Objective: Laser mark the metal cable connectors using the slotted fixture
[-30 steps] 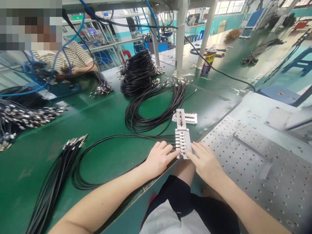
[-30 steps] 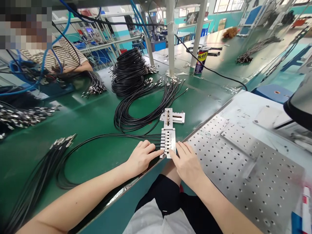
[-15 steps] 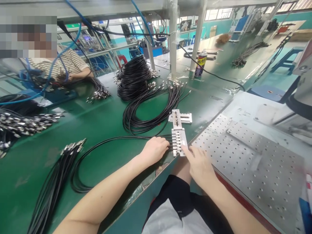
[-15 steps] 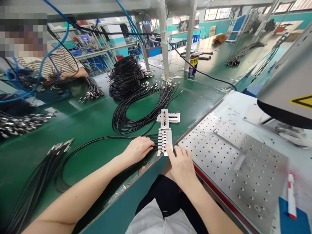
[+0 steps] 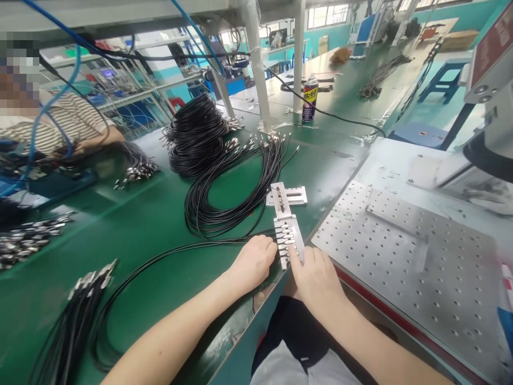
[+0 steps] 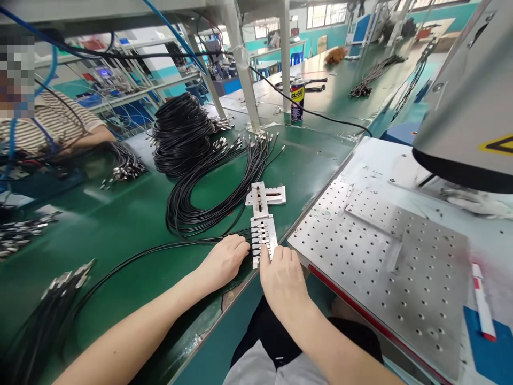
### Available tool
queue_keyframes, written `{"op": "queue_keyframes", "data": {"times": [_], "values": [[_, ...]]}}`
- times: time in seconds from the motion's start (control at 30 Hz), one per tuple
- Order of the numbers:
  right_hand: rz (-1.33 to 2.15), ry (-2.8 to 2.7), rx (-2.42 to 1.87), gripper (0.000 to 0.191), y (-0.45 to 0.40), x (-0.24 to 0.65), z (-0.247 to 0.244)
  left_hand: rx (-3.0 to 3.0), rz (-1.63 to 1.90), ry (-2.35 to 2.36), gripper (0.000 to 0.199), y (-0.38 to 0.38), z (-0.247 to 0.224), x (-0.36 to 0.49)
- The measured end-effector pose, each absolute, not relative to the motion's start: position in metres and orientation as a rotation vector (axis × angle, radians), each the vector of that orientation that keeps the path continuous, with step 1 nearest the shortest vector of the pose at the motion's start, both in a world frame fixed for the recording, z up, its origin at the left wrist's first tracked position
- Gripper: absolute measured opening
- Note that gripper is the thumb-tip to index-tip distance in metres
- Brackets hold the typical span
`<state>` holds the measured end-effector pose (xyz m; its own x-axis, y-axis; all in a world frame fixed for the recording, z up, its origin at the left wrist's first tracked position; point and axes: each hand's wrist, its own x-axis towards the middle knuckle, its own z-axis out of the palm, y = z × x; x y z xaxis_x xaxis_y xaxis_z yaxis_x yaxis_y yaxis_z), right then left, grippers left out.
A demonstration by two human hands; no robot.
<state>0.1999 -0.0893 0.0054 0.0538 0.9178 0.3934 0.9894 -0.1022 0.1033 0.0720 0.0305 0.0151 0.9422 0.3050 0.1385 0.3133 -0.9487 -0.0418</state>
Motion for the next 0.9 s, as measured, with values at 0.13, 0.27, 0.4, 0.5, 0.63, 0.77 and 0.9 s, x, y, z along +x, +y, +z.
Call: {"op": "queue_keyframes", "data": {"times": [0.13,0.27,0.4,0.5,0.63,0.77,0.9], "values": [[-0.547,-2.011,-2.151,0.035,-0.088,0.199,0.011,-3.056,-0.191,-0.484,0.021,0.029,0.016,0.073],[-0.55,-2.042,-2.156,0.035,-0.087,0.2,0.015,-3.071,-0.191,-0.488,0.022,0.028,0.016,0.074],[-0.498,-2.035,-2.147,0.035,-0.086,0.203,0.017,-3.043,-0.125,-0.483,0.022,0.026,0.023,0.076],[-0.404,-2.008,-2.15,0.04,-0.087,0.206,0.018,-2.989,-0.027,-0.525,0.02,0.024,0.029,0.078],[-0.31,-1.936,-2.169,0.051,-0.088,0.214,0.017,-3.006,0.006,-0.555,0.018,0.023,0.031,0.084],[-0.077,-1.737,-2.113,0.047,-0.087,0.23,0.013,-3.05,0.014,-0.636,0.014,0.024,0.03,0.091],[0.425,-1.319,-2.046,0.031,-0.079,0.24,0.011,-3.069,0.095,-0.698,0.011,0.025,0.033,0.096]]}}
